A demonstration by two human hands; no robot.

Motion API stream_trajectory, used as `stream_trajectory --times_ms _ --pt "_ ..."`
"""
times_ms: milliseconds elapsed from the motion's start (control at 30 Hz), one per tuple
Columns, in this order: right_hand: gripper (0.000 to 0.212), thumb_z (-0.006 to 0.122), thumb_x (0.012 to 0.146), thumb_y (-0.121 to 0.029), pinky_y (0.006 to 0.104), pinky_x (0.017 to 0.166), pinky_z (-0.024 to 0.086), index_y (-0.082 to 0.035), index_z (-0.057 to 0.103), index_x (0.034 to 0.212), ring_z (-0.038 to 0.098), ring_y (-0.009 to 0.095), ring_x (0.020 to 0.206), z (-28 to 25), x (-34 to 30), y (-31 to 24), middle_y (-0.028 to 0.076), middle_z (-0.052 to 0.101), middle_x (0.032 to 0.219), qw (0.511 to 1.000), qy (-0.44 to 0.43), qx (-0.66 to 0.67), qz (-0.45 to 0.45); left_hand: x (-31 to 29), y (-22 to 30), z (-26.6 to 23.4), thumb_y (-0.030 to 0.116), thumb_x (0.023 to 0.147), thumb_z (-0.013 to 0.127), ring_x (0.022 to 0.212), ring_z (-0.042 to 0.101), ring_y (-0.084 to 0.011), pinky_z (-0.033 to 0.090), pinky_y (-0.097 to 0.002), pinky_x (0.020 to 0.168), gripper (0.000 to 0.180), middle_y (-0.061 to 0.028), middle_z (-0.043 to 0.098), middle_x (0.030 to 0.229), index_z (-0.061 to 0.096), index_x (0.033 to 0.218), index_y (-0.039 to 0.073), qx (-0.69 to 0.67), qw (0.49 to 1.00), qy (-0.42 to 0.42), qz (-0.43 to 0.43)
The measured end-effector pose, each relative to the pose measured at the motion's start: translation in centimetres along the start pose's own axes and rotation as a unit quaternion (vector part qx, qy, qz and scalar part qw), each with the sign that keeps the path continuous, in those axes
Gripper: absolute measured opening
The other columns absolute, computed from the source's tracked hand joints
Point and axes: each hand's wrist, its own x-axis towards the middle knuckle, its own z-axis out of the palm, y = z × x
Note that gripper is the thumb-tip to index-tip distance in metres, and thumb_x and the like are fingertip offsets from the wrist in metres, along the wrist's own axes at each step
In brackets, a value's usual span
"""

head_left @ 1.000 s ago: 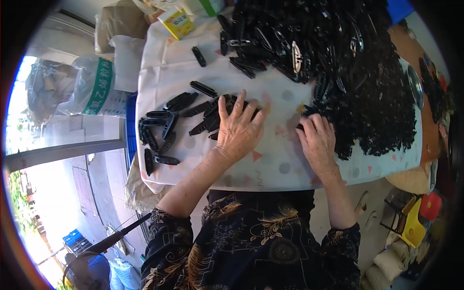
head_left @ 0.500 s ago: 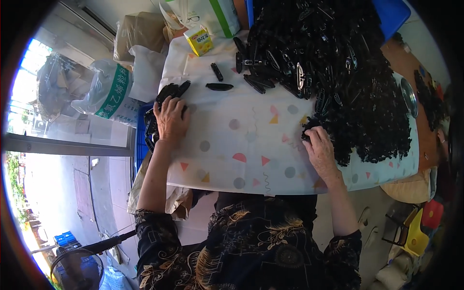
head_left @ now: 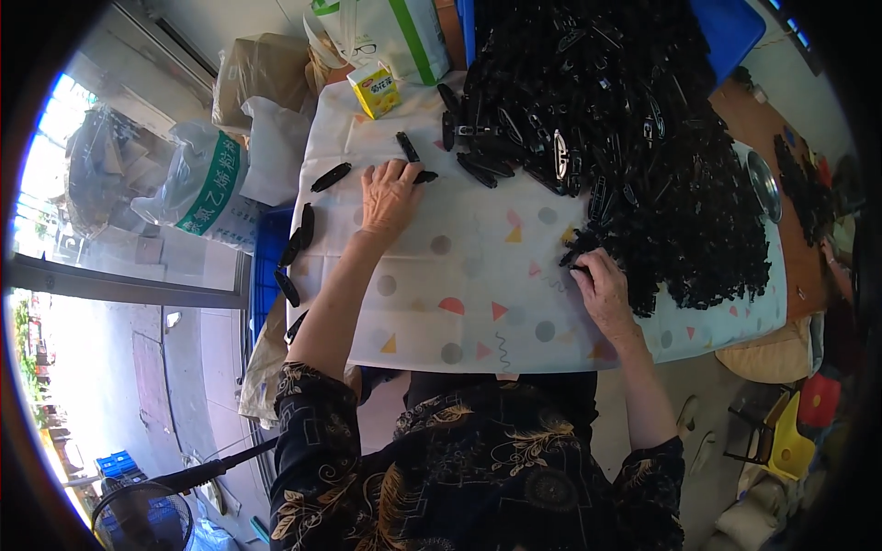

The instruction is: The person assembles or inspects small black plastic components by hand at a workbench.

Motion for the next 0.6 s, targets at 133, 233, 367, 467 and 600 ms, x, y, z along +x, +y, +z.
stream_trajectory --times_ms 133,233,367,467,600 --pt "0.012 0.061 0.086 0.000 0.0330 0.064 0.047 -0.002 0.054 0.096 0.059 0.024 0.074 -0.2 -0.5 0.2 0.009 0.057 0.084 0.997 0.022 0.070 0.022 -1.5 -2.7 -0.1 0.019 0.076 0.066 0.099 0.055 -0.0267 0.037 -0.0428 0.092 0.025 -0.0090 0.057 0.094 0.056 0.097 0.010 0.028 0.999 0.005 -0.040" --pt "0.007 0.055 0.093 -0.008 0.0272 0.064 0.047 -0.006 0.055 0.100 0.058 0.014 0.074 -0.5 -1.2 1.1 0.004 0.058 0.083 0.894 -0.057 0.359 0.263 -3.4 -7.1 -1.7 0.023 0.077 0.062 0.097 0.056 -0.0272 0.037 -0.0432 0.089 0.023 -0.0082 0.058 0.095 0.056 0.095 0.010 0.126 0.986 0.019 -0.105" --pt "0.008 0.052 0.096 -0.012 0.0243 0.066 0.048 -0.009 0.056 0.103 0.057 0.010 0.074 -1.2 -0.7 0.7 0.001 0.058 0.085 0.774 -0.023 0.504 0.383 -2.4 -8.4 -3.6 0.018 0.077 0.062 0.108 0.049 -0.0285 0.037 -0.0464 0.090 0.041 -0.0086 0.052 0.112 0.052 0.116 0.013 0.216 0.959 -0.016 -0.185" --pt "0.011 0.055 0.094 -0.009 0.0249 0.067 0.052 -0.008 0.056 0.105 0.061 0.013 0.075 -0.7 -0.8 1.5 0.005 0.061 0.090 0.673 0.010 0.638 0.374 0.0 -7.7 -2.9 0.008 0.078 0.058 0.119 0.046 -0.0300 0.036 -0.0447 0.097 0.051 -0.0095 0.050 0.127 0.048 0.127 0.014 0.151 0.984 0.008 -0.092" --pt "0.015 0.057 0.092 -0.004 0.0242 0.071 0.057 -0.006 0.056 0.106 0.066 0.017 0.086 -0.9 -1.0 2.0 0.009 0.065 0.099 0.644 -0.001 0.667 0.375 4.6 -4.2 -0.6 -0.004 0.080 0.049 0.123 0.045 -0.0314 0.038 -0.0420 0.100 0.044 -0.0109 0.048 0.133 0.054 0.121 0.012 0.084 0.989 -0.052 0.105"
